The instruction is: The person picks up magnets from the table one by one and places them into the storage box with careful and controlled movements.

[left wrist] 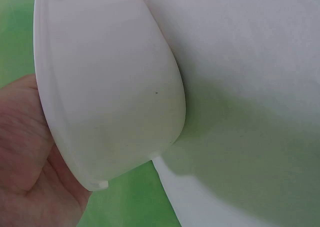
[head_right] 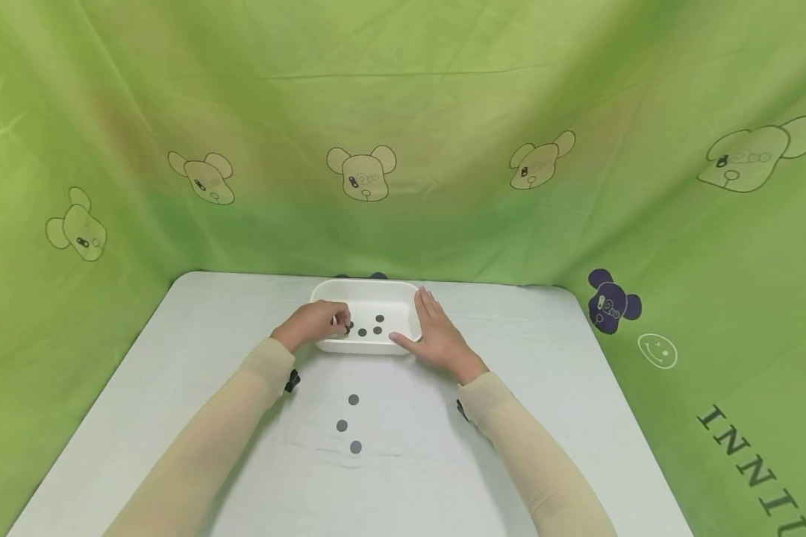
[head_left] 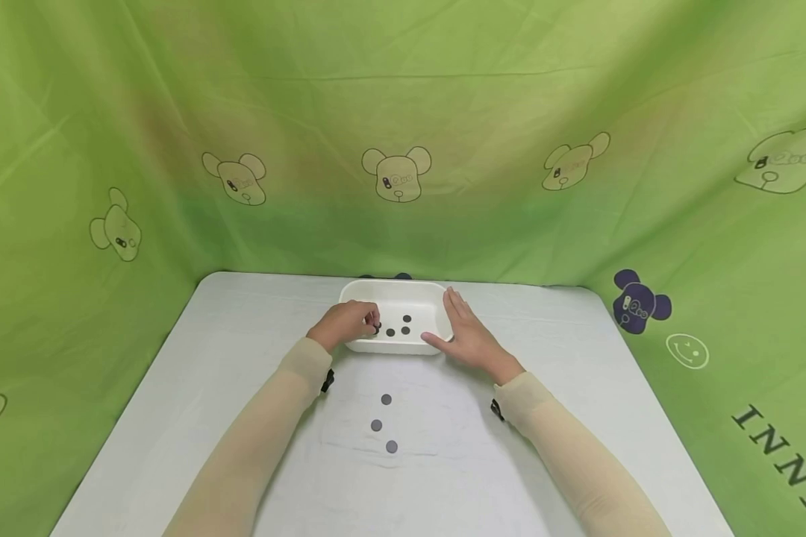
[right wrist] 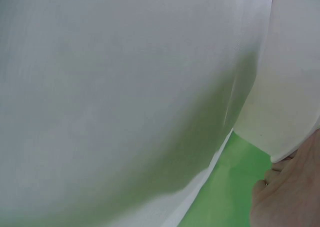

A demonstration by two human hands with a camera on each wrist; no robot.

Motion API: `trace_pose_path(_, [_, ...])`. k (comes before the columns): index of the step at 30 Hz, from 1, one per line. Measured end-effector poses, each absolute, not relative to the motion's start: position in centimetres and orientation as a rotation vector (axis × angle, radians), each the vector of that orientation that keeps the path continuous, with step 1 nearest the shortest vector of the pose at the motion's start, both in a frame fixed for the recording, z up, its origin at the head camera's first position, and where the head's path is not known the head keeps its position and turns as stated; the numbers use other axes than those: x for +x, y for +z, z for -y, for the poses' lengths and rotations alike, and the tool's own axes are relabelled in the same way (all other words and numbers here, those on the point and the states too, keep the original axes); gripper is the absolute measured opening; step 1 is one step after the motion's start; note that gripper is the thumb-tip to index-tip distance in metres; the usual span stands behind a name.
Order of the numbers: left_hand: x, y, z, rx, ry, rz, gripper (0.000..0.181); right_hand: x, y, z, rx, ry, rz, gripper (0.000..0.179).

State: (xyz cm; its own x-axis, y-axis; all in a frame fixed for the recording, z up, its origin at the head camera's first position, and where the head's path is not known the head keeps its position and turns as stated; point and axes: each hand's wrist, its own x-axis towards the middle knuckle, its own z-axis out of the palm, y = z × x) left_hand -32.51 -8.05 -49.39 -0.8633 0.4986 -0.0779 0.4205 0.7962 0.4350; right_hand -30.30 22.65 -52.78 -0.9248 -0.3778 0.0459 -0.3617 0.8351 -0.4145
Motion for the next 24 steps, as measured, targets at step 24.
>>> trace_pose_path(24, [-33.13, -49.50, 7.38, 0.722, 0.467, -2.782, 0.005, -30.32, -52.89, -22.67, -0.600, -0.670, -2.972, 0.115])
